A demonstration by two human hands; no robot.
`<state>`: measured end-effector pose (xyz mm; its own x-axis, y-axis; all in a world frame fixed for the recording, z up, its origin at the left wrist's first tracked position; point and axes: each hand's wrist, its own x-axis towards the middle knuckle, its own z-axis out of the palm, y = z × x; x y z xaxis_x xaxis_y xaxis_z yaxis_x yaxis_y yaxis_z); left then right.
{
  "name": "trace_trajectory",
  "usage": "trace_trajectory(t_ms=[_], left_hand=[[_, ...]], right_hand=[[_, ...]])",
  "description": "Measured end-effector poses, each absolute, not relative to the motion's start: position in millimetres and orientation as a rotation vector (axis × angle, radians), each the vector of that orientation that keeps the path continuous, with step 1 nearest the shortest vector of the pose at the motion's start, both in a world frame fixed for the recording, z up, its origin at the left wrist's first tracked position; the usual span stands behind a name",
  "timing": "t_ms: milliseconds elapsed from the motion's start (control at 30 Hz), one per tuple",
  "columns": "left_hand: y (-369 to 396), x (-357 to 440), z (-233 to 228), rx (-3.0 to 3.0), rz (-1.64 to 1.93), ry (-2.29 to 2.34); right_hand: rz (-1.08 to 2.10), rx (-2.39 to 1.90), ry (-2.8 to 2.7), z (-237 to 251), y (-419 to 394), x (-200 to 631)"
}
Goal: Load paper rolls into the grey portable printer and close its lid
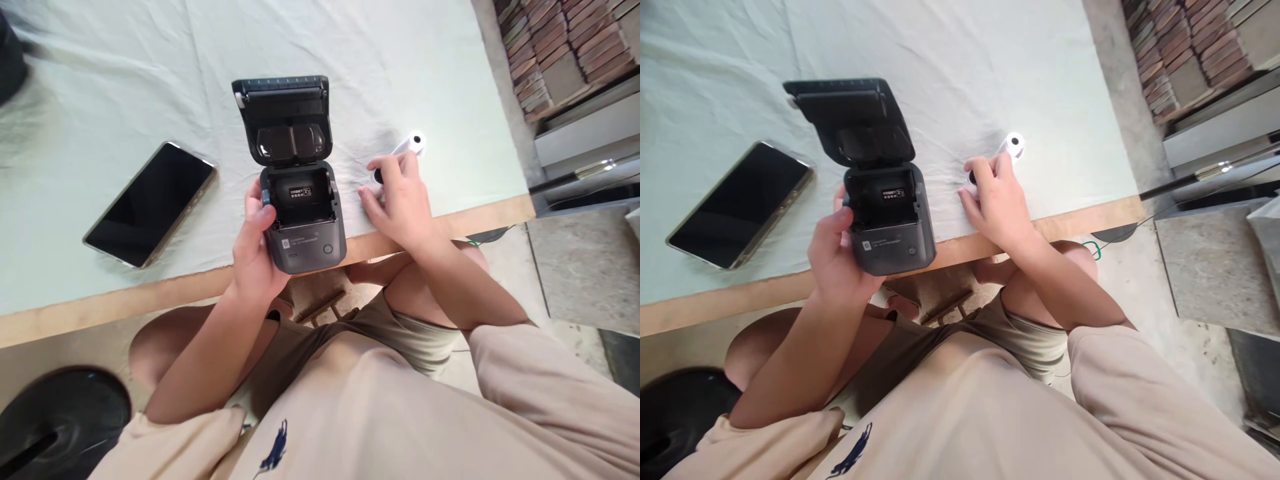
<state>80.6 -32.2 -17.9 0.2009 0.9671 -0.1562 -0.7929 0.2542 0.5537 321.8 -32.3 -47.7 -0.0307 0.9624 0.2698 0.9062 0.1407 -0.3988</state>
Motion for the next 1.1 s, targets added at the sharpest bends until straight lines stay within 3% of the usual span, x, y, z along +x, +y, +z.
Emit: trace_trajectory(t_ms=[133, 367, 500, 667, 933, 1100], left_hand=[[-33.1, 80.7, -15.1, 0.364, 1.261, 0.532], [-35.4, 79.6, -11.8, 0.343, 1.234, 0.57], [-38.3, 77.9, -12.6, 0.361, 1.203, 0.589], [-41.9, 80.1, -11.0, 0.395, 1.19, 0.607], [-42.7, 80.0, 2.9, 0.342, 1.168, 0.644], [-39.0, 70.6, -11.5, 0.395, 1.128, 0.644]], right_hand=[[0.18, -1.589, -1.869, -51.5, -25.1, 322.3], [0.678, -1.307, -1.46, -48.5, -15.5, 319.1], [0.489, -1.094, -1.549, -4.1, -31.7, 294.5], [0.13, -1.149, -2.122, 49.1, -46.9, 255.7], [-0.089, -1.316, -2.361, 43.0, -35.4, 248.2], [0.143, -1.305, -2.415, 43.5, -48.8, 239.4]])
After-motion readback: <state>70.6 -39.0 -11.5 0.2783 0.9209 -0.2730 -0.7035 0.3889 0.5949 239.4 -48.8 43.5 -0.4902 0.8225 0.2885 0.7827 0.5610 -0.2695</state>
